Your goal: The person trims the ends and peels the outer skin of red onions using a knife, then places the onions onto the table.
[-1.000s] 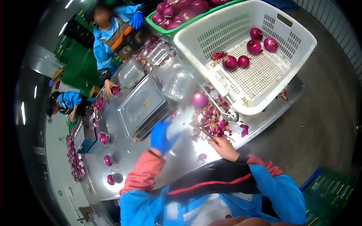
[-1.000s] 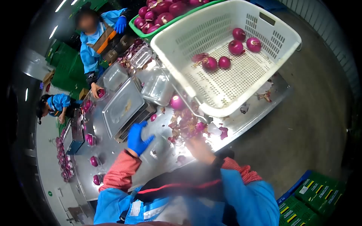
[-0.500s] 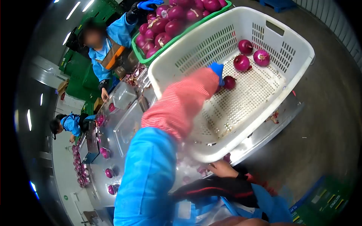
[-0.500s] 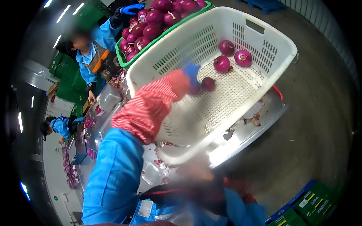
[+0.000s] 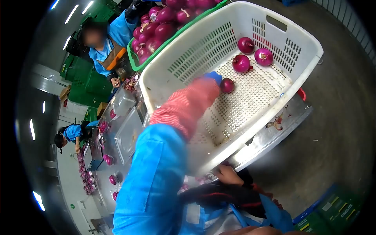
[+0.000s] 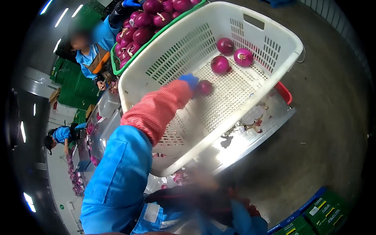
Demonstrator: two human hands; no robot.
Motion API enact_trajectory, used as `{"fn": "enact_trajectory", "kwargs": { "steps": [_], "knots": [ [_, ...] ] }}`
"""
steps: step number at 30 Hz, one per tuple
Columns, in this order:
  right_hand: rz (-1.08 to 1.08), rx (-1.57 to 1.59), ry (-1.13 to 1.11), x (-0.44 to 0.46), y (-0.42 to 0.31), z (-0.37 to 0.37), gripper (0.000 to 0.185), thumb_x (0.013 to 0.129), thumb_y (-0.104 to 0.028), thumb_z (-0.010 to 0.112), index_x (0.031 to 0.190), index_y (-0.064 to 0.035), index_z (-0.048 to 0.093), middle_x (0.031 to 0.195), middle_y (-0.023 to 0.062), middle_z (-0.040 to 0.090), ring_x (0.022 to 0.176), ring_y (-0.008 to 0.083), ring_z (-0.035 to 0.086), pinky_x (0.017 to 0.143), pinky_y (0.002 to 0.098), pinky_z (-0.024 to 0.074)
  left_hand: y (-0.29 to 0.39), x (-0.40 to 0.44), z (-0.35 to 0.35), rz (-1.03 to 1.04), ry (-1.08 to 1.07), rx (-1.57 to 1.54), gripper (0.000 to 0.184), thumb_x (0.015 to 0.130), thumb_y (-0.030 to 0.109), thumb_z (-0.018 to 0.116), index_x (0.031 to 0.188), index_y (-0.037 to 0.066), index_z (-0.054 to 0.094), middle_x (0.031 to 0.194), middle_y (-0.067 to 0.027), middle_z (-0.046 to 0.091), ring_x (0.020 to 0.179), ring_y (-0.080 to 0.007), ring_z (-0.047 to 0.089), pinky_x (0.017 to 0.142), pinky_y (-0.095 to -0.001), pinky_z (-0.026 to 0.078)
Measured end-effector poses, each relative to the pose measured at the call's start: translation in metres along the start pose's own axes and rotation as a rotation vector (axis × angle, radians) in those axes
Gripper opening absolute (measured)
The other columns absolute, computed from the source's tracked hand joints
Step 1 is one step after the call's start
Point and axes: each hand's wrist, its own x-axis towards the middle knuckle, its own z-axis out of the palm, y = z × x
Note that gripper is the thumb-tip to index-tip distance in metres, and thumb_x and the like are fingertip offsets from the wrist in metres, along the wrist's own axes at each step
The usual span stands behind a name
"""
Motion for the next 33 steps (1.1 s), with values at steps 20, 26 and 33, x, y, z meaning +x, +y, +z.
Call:
{"fn": "enact_trajectory", "kwargs": {
  "steps": [20,26,33],
  "knots": [
    [-0.159,-0.034,0.292,0.023,-0.141,0.073,0.014,0.086,-0.003,0.059,0.099,0.0001,0.062,0.084,0.0122,0.063,0.071,0.0227,0.064,0.063,0.0315,0.0487,-0.051,-0.441,0.055,0.144,0.340,-2.137,0.079,0.077,0.039,0.075,0.138,0.003,0.039,0.132,-0.0114,0.051,0.122,-0.0225,0.050,0.105,-0.0382,0.040],
    [-0.418,-0.609,0.186,0.039,-0.167,0.097,0.037,0.069,-0.003,0.068,0.105,-0.0072,0.062,0.085,0.0078,0.059,0.068,0.0262,0.060,0.059,0.0368,0.0476,-0.031,-0.491,0.125,0.012,0.422,-2.098,0.071,0.083,0.028,0.071,0.139,0.004,0.036,0.131,-0.0103,0.050,0.122,-0.0216,0.050,0.103,-0.0366,0.042],
    [-0.442,-0.790,0.101,0.037,-0.174,0.118,0.042,0.069,-0.001,0.065,0.111,-0.0047,0.062,0.080,0.0084,0.056,0.069,0.0242,0.060,0.058,0.0357,0.0467,-0.027,-0.518,0.131,-0.021,0.309,-2.018,0.073,0.080,0.027,0.074,0.139,0.004,0.037,0.128,-0.0090,0.052,0.119,-0.0208,0.051,0.099,-0.0352,0.044]
  ]
}}
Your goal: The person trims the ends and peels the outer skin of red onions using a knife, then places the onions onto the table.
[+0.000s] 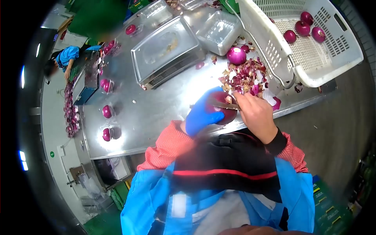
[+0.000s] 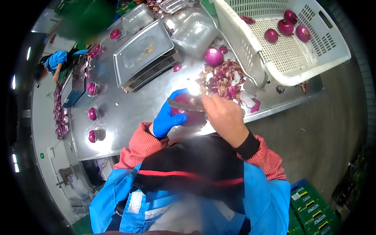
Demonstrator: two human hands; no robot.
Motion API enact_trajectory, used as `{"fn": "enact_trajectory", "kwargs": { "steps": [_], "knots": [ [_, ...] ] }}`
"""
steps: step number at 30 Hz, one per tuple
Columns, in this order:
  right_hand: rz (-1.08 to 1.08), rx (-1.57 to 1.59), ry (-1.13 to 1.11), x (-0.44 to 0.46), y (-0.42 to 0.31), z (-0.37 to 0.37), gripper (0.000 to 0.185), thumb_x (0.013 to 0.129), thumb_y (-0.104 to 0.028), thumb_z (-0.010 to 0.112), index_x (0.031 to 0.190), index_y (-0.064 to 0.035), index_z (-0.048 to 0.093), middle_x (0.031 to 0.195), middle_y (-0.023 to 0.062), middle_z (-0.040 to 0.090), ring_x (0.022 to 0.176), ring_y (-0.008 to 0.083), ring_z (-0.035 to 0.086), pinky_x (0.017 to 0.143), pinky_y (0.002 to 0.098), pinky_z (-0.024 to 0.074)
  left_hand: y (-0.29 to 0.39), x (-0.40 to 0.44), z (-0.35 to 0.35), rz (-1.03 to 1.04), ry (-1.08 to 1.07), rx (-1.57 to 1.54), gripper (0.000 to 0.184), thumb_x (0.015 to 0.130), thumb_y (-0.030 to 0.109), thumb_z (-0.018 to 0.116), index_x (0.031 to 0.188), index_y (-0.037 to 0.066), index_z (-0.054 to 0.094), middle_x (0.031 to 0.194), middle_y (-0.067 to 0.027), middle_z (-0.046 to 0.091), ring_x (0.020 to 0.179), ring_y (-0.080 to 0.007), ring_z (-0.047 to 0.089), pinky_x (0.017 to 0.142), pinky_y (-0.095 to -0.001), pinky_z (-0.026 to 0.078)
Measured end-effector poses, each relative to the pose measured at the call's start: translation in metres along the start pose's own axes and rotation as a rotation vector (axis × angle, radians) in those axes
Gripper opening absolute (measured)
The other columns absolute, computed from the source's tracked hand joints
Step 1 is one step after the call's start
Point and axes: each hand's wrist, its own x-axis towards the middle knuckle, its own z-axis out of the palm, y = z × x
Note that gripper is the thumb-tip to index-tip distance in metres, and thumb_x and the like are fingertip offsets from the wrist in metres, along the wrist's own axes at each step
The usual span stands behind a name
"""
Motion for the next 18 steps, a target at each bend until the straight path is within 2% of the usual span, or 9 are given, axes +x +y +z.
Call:
{"fn": "enact_trajectory", "kwargs": {
  "steps": [1,4,7,10,13,16,18],
  "knots": [
    [-0.012,-0.012,0.029,-0.002,0.001,0.005,0.044,0.068,-0.001,0.066,0.112,-0.0052,0.062,0.079,0.0079,0.056,0.069,0.0226,0.060,0.058,0.0350,0.0470,0.000,0.000,0.001,0.016,0.000,0.051,0.074,0.080,0.027,0.075,0.139,0.004,0.037,0.127,-0.0089,0.052,0.118,-0.0206,0.051,0.099,-0.0354,0.044],
    [-0.046,-0.065,0.117,-0.002,0.002,0.011,0.030,0.074,-0.007,0.063,0.105,-0.0076,0.063,0.071,0.0037,0.054,0.059,0.0178,0.058,0.050,0.0314,0.0461,-0.005,0.000,-0.002,0.054,0.004,0.081,0.076,0.077,0.025,0.078,0.138,0.004,0.039,0.127,-0.0090,0.052,0.118,-0.0208,0.051,0.101,-0.0365,0.042],
    [0.095,0.010,0.046,-0.017,0.013,0.018,0.046,0.069,0.001,0.064,0.115,-0.0037,0.061,0.079,0.0095,0.058,0.067,0.0273,0.060,0.060,0.0366,0.0481,-0.002,0.001,-0.005,0.067,0.010,0.099,0.077,0.076,0.025,0.079,0.138,0.004,0.039,0.127,-0.0089,0.052,0.119,-0.0210,0.050,0.102,-0.0376,0.042],
    [0.120,-0.059,0.121,-0.026,0.018,0.020,0.041,0.074,-0.004,0.064,0.115,-0.0075,0.062,0.074,0.0067,0.057,0.062,0.0216,0.060,0.052,0.0335,0.0469,0.005,0.001,-0.001,0.077,-0.003,0.048,0.079,0.075,0.025,0.080,0.138,0.004,0.039,0.128,-0.0091,0.052,0.119,-0.0213,0.051,0.102,-0.0378,0.041],
    [0.174,0.177,0.152,-0.019,0.007,0.023,0.042,0.078,-0.006,0.065,0.119,-0.0071,0.060,0.076,0.0092,0.058,0.063,0.0248,0.060,0.056,0.0338,0.0471,-0.002,0.006,0.000,0.132,0.015,0.106,0.080,0.074,0.024,0.080,0.139,0.004,0.037,0.128,-0.0095,0.052,0.119,-0.0221,0.051,0.103,-0.0377,0.041],
    [0.372,0.562,0.169,-0.015,0.003,0.019,0.042,0.082,-0.011,0.066,0.123,-0.0066,0.058,0.074,0.0094,0.056,0.062,0.0220,0.056,0.060,0.0319,0.0460,0.007,0.010,-0.003,0.040,-0.057,0.052,0.084,0.074,0.024,0.081,0.142,0.004,0.034,0.130,-0.0106,0.051,0.121,-0.0227,0.050,0.103,-0.0382,0.041],
    [0.477,0.847,0.088,-0.012,0.002,0.013,0.047,0.084,-0.017,0.067,0.128,-0.0069,0.054,0.070,0.0052,0.048,0.063,0.0138,0.049,0.061,0.0279,0.0438,0.008,0.012,-0.007,0.008,-0.109,0.065,0.086,0.074,0.023,0.081,0.143,0.004,0.033,0.131,-0.0114,0.050,0.122,-0.0232,0.049,0.103,-0.0382,0.041]
  ]
}}
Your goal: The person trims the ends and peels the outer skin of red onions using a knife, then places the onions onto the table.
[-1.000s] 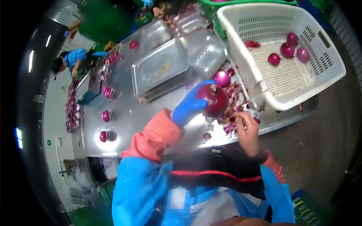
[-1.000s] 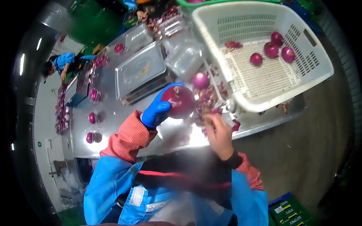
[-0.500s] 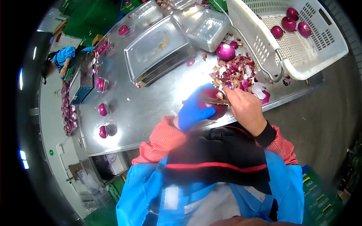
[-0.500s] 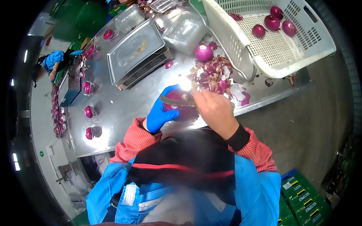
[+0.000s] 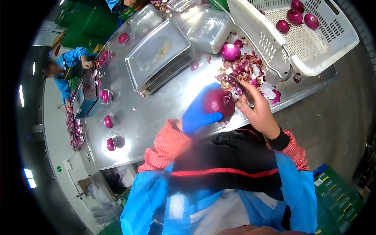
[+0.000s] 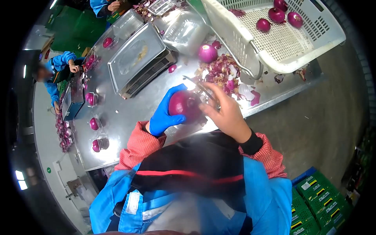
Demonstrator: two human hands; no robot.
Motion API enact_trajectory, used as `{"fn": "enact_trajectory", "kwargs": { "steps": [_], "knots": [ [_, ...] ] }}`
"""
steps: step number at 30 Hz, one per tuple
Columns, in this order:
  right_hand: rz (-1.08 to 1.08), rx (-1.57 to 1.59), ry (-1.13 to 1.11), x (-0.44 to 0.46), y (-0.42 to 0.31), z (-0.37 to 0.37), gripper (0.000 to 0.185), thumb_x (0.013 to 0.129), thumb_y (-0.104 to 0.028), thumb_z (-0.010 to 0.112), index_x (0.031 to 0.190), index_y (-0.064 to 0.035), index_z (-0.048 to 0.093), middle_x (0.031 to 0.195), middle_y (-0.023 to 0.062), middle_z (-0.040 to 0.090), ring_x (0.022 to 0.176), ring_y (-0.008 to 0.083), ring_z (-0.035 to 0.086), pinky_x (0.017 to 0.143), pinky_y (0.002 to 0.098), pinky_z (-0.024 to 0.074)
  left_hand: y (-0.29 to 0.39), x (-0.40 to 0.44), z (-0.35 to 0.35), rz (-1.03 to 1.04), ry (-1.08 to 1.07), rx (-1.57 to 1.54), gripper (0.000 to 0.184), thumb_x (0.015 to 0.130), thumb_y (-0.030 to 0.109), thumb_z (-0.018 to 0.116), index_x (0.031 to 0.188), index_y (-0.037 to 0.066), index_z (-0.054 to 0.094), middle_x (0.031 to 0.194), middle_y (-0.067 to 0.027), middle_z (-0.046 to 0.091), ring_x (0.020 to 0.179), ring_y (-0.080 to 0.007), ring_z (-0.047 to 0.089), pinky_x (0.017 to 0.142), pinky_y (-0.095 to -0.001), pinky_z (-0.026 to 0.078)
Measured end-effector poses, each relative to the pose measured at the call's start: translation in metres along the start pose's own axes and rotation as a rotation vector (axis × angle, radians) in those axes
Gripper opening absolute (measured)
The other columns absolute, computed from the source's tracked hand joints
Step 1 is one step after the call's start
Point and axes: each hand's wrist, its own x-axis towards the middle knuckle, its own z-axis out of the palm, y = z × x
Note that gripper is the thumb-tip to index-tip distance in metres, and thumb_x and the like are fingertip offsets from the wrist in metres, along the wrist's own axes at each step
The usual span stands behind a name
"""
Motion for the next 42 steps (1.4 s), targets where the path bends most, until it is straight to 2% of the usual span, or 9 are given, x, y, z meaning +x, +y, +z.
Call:
{"fn": "enact_trajectory", "kwargs": {
  "steps": [4,8,13,22,33,35,39,40,42],
  "knots": [
    [0.017,0.043,-0.057,0.008,0.008,0.006,0.046,0.085,-0.020,0.068,0.124,-0.0017,0.055,0.081,0.0113,0.062,0.072,0.0169,0.060,0.068,0.0303,0.0478,0.000,0.004,-0.007,-0.091,-0.114,0.130,0.088,0.075,0.031,0.080,0.143,0.004,0.032,0.141,-0.0113,0.041,0.129,-0.0235,0.043,0.109,-0.0372,0.033],
    [0.073,-0.019,0.000,0.010,0.015,0.009,0.040,0.086,-0.018,0.066,0.118,0.0036,0.056,0.093,0.0180,0.068,0.084,0.0206,0.066,0.075,0.0335,0.0499,-0.017,0.001,-0.005,-0.065,0.041,-0.075,0.077,0.081,0.035,0.072,0.141,0.004,0.035,0.136,-0.0127,0.046,0.124,-0.0246,0.047,0.104,-0.0394,0.039],
    [0.361,0.491,0.005,0.013,0.014,0.021,0.008,0.095,-0.010,0.053,0.093,-0.0041,0.050,0.068,-0.0009,0.047,0.048,0.0061,0.042,0.043,0.0228,0.0348,-0.023,0.005,0.014,-0.103,0.146,-0.521,0.065,0.086,0.039,0.063,0.134,0.000,0.042,0.121,-0.0147,0.056,0.104,-0.0229,0.060,0.085,-0.0338,0.052],
    [0.493,0.768,0.011,0.011,0.006,0.020,0.007,0.094,-0.009,0.055,0.094,-0.0042,0.049,0.068,0.0003,0.046,0.049,0.0074,0.042,0.046,0.0251,0.0368,-0.034,0.006,0.014,-0.139,0.168,-0.501,0.059,0.089,0.036,0.061,0.132,-0.001,0.043,0.111,-0.0132,0.061,0.091,-0.0197,0.065,0.066,-0.0277,0.053],
    [0.505,1.049,-0.053,0.006,0.008,0.013,0.009,0.095,-0.014,0.054,0.095,-0.0067,0.048,0.066,-0.0013,0.039,0.049,0.0068,0.036,0.046,0.0243,0.0324,-0.059,0.002,0.006,-0.298,0.202,-0.692,0.059,0.091,0.038,0.056,0.134,0.001,0.041,0.125,-0.0192,0.054,0.106,-0.0306,0.062,0.072,-0.0360,0.055],
    [0.523,1.144,-0.037,0.005,0.011,0.011,0.010,0.095,-0.015,0.053,0.095,-0.0071,0.047,0.066,-0.0016,0.039,0.049,0.0065,0.036,0.046,0.0239,0.0316,-0.069,0.003,-0.001,-0.351,0.161,-0.784,0.059,0.092,0.039,0.054,0.136,0.003,0.039,0.129,-0.0191,0.052,0.112,-0.0328,0.058,0.082,-0.0423,0.052],
    [0.459,0.989,0.074,0.001,0.009,-0.004,0.010,0.096,-0.016,0.052,0.094,-0.0077,0.047,0.067,-0.0025,0.038,0.048,0.0061,0.034,0.044,0.0228,0.0294,-0.050,0.009,-0.005,-0.366,0.176,-0.982,0.059,0.091,0.032,0.057,0.138,0.003,0.036,0.128,-0.0191,0.052,0.112,-0.0357,0.057,0.088,-0.0482,0.053],
    [0.462,0.798,0.087,-0.001,0.024,-0.011,0.011,0.096,-0.018,0.053,0.098,-0.0064,0.053,0.066,0.0012,0.044,0.050,0.0082,0.040,0.045,0.0258,0.0340,-0.042,0.011,-0.002,-0.327,0.229,-0.973,0.058,0.091,0.028,0.060,0.136,0.001,0.036,0.124,-0.0200,0.054,0.108,-0.0362,0.060,0.083,-0.0466,0.057],
    [0.078,-0.053,0.146,-0.004,0.044,-0.007,0.015,0.091,-0.016,0.059,0.103,-0.0075,0.058,0.068,0.0050,0.049,0.054,0.0143,0.049,0.049,0.0302,0.0398,-0.052,0.008,-0.005,-0.258,0.260,-0.881,0.057,0.090,0.025,0.061,0.136,0.002,0.037,0.122,-0.0179,0.055,0.109,-0.0344,0.060,0.084,-0.0464,0.057]
  ]
}}
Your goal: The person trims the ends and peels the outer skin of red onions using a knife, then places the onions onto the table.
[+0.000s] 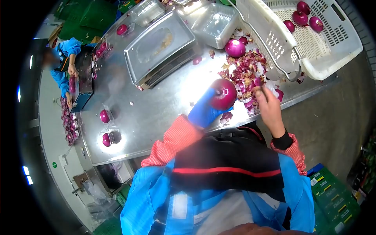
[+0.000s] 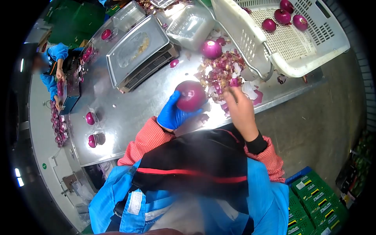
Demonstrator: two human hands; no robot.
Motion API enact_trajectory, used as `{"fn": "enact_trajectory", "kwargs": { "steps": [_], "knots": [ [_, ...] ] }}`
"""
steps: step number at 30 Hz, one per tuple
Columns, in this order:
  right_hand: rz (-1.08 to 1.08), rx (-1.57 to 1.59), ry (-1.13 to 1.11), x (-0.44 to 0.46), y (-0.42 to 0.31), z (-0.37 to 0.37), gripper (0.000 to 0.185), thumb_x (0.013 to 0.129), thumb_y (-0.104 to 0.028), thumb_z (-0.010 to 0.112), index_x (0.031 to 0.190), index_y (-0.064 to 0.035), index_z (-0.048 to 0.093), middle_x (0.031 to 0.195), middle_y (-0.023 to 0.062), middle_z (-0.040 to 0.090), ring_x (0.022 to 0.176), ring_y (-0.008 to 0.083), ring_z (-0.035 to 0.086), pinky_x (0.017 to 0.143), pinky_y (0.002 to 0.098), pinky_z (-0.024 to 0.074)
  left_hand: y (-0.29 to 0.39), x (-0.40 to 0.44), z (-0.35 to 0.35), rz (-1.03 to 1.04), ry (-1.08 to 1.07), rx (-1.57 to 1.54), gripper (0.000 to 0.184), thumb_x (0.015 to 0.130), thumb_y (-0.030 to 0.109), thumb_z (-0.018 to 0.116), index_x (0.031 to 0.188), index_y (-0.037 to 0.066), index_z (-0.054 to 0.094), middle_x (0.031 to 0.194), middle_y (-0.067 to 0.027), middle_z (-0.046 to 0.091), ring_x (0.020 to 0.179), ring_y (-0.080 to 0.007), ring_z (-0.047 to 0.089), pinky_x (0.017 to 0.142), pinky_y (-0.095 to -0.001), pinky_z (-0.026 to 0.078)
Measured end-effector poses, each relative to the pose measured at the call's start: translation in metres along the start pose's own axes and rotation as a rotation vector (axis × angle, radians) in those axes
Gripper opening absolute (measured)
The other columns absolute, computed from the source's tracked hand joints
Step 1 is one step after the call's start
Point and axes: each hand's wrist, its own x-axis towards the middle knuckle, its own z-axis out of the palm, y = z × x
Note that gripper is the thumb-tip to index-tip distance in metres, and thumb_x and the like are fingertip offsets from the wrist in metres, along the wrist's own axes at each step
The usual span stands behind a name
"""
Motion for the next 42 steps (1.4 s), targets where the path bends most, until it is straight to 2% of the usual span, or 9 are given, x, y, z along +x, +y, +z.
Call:
{"fn": "enact_trajectory", "kwargs": {
  "steps": [3,6,24,31,35,37,39,40,42],
  "knots": [
    [-0.370,-0.636,0.036,-0.012,-0.010,-0.002,0.028,0.081,-0.014,0.067,0.109,-0.0100,0.063,0.072,0.0074,0.052,0.063,0.0218,0.057,0.055,0.0348,0.0451,0.002,0.002,0.001,0.093,-0.041,0.147,0.055,0.090,0.023,0.062,0.135,0.002,0.038,0.120,-0.0144,0.055,0.109,-0.0309,0.060,0.085,-0.0448,0.057],
    [-0.410,-0.848,-0.033,-0.017,-0.026,-0.006,0.035,0.072,-0.012,0.070,0.107,-0.0115,0.064,0.074,0.0052,0.051,0.064,0.0246,0.057,0.054,0.0355,0.0450,0.004,0.001,0.007,0.118,-0.040,0.238,0.054,0.090,0.023,0.062,0.135,0.002,0.040,0.118,-0.0121,0.055,0.109,-0.0275,0.060,0.085,-0.0430,0.057],
    [-0.518,-0.950,0.122,-0.017,-0.006,-0.010,0.042,0.073,-0.007,0.066,0.114,-0.0075,0.064,0.072,0.0038,0.049,0.061,0.0190,0.054,0.053,0.0332,0.0437,0.008,-0.008,0.037,0.158,-0.135,0.569,0.050,0.087,0.026,0.065,0.124,-0.003,0.050,0.102,-0.0116,0.062,0.087,-0.0196,0.065,0.067,-0.0283,0.057],
    [-0.234,-0.584,0.123,-0.020,0.007,0.021,0.044,0.076,-0.003,0.061,0.119,-0.0094,0.062,0.092,0.0132,0.062,0.070,0.0319,0.061,0.063,0.0379,0.0487,-0.003,0.005,0.028,0.325,-0.006,0.579,0.045,0.086,0.019,0.065,0.123,-0.004,0.052,0.106,-0.0131,0.064,0.093,-0.0189,0.065,0.077,-0.0286,0.056],
    [0.148,-0.279,-0.028,-0.016,0.009,0.032,0.028,0.090,-0.015,0.057,0.116,-0.0063,0.064,0.080,0.0167,0.064,0.074,0.0389,0.061,0.070,0.0431,0.0494,-0.003,0.006,0.029,0.278,0.015,0.532,0.047,0.085,0.014,0.065,0.127,-0.003,0.050,0.113,-0.0127,0.062,0.098,-0.0199,0.064,0.085,-0.0304,0.054],
    [0.120,-0.256,-0.097,-0.008,0.074,0.029,0.028,0.094,-0.021,0.053,0.113,-0.0042,0.065,0.070,0.0132,0.061,0.068,0.0332,0.061,0.067,0.0407,0.0495,0.001,0.006,0.027,0.230,0.017,0.537,0.050,0.085,0.013,0.066,0.129,-0.002,0.048,0.117,-0.0127,0.061,0.101,-0.0205,0.063,0.087,-0.0318,0.053],
    [0.632,0.286,-0.054,0.007,0.062,0.011,0.034,0.099,-0.027,0.046,0.112,-0.0014,0.064,0.061,0.0047,0.054,0.059,0.0177,0.057,0.058,0.0337,0.0474,-0.005,0.003,0.023,0.268,-0.020,0.619,0.052,0.086,0.014,0.066,0.131,-0.002,0.046,0.119,-0.0125,0.059,0.106,-0.0214,0.061,0.089,-0.0334,0.052],
    [0.603,0.241,-0.070,0.007,0.054,0.006,0.039,0.101,-0.029,0.041,0.114,0.0009,0.062,0.061,0.0002,0.050,0.056,0.0092,0.051,0.054,0.0290,0.0438,-0.006,0.001,0.022,0.289,-0.033,0.658,0.054,0.086,0.014,0.066,0.133,-0.001,0.044,0.120,-0.0124,0.058,0.108,-0.0218,0.060,0.090,-0.0342,0.052],
    [0.424,0.032,-0.108,0.005,0.044,0.007,0.036,0.101,-0.028,0.043,0.116,-0.0006,0.060,0.061,0.0044,0.053,0.055,0.0145,0.053,0.055,0.0317,0.0444,-0.002,-0.003,0.024,0.206,-0.050,0.540,0.061,0.085,0.016,0.067,0.137,0.000,0.039,0.123,-0.0122,0.056,0.114,-0.0230,0.056,0.095,-0.0363,0.049]
  ]
}}
